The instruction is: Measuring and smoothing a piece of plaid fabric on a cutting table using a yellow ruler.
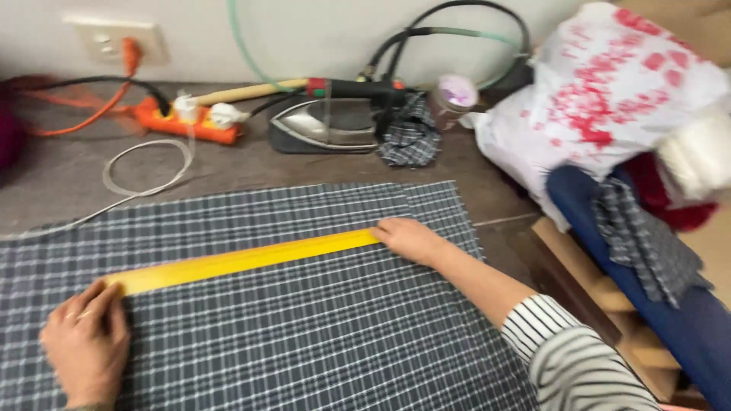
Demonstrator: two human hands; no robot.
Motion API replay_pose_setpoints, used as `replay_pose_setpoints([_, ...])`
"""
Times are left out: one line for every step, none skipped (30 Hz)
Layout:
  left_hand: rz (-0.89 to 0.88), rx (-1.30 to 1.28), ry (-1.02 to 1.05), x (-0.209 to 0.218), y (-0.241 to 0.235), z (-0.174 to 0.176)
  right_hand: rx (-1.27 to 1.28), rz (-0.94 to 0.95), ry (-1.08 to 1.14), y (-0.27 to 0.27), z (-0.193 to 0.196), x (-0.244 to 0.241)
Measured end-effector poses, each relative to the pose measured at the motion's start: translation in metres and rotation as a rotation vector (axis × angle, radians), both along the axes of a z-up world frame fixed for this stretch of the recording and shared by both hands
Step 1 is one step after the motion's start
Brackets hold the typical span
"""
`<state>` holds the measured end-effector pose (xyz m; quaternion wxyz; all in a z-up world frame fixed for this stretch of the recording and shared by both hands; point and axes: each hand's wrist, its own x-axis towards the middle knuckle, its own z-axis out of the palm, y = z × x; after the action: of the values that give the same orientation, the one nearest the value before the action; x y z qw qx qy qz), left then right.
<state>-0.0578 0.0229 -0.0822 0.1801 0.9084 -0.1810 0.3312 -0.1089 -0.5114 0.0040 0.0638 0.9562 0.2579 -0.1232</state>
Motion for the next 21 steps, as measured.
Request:
replay_pose_setpoints([0.019, 0.014, 0.000, 0.001, 0.003, -0.008, 0.049, 0.036, -0.062, 0.002, 0.001, 0.000])
replay_pose_setpoints([0.038, 0.028, -0.001, 0.002, 0.006, -0.016, 0.098, 0.074, -0.125, 0.005, 0.001, 0.001])
replay_pose_setpoints([0.023, 0.024, -0.005, 0.002, 0.008, -0.026, 0.092, 0.060, -0.129, 0.004, -0.001, 0.001])
replay_pose_setpoints([0.133, 0.084, 0.021, 0.003, 0.011, -0.037, 0.079, 0.066, -0.193, 0.004, -0.003, 0.001])
replay_pose_setpoints([0.246, 0.145, 0.048, 0.002, 0.015, -0.049, 0.066, 0.077, -0.254, 0.006, -0.006, 0.002])
replay_pose_setpoints([0.235, 0.142, 0.046, 0.004, 0.014, -0.047, 0.062, 0.067, -0.256, 0.005, -0.007, 0.000])
replay_pose_setpoints([0.209, 0.140, -0.004, 0.005, 0.013, -0.045, 0.056, 0.057, -0.317, 0.005, -0.009, -0.001])
replay_pose_setpoints([0.182, 0.139, -0.053, 0.005, 0.013, -0.044, 0.049, 0.047, -0.377, 0.005, -0.010, -0.002])
replay_pose_setpoints([0.178, 0.138, -0.055, 0.006, 0.011, -0.040, 0.048, 0.042, -0.378, 0.005, -0.009, -0.002])
replay_pose_setpoints([0.142, 0.102, -0.051, 0.006, 0.009, -0.036, 0.065, 0.035, -0.401, 0.006, -0.007, -0.003])
replay_pose_setpoints([0.108, 0.066, -0.046, 0.006, 0.007, -0.033, 0.083, 0.028, -0.422, 0.007, -0.006, -0.003])
replay_pose_setpoints([0.104, 0.066, -0.047, 0.006, 0.005, -0.029, 0.083, 0.025, -0.422, 0.005, -0.006, -0.005])
replay_pose_setpoints([0.092, 0.059, -0.027, 0.005, 0.004, -0.025, 0.159, 0.041, -0.409, 0.005, -0.006, -0.006])
replay_pose_setpoints([0.080, 0.052, -0.007, 0.004, 0.003, -0.021, 0.236, 0.057, -0.394, 0.005, -0.006, -0.008])
replay_pose_setpoints([0.082, 0.055, -0.006, 0.004, 0.003, -0.020, 0.240, 0.058, -0.394, 0.009, -0.002, -0.016])
replay_pose_setpoints([0.088, 0.045, -0.015, 0.004, 0.003, -0.020, 0.313, 0.026, -0.353, 0.013, 0.002, -0.025])
replay_pose_setpoints([0.095, 0.031, -0.025, 0.004, 0.001, -0.020, 0.383, -0.005, -0.311, 0.016, 0.007, -0.034])
replay_pose_setpoints([0.096, 0.032, -0.024, 0.004, 0.003, -0.021, 0.384, -0.004, -0.310, 0.017, 0.010, -0.050])
replay_pose_setpoints([0.107, 0.046, -0.014, 0.003, 0.003, -0.022, 0.438, -0.143, -0.287, 0.017, 0.014, -0.067])
replay_pose_setpoints([0.118, 0.059, -0.003, 0.003, 0.004, -0.023, 0.491, -0.283, -0.263, 0.017, 0.017, -0.085])
replay_pose_setpoints([0.115, 0.058, -0.001, 0.004, 0.005, -0.025, 0.489, -0.286, -0.263, 0.014, 0.018, -0.107])
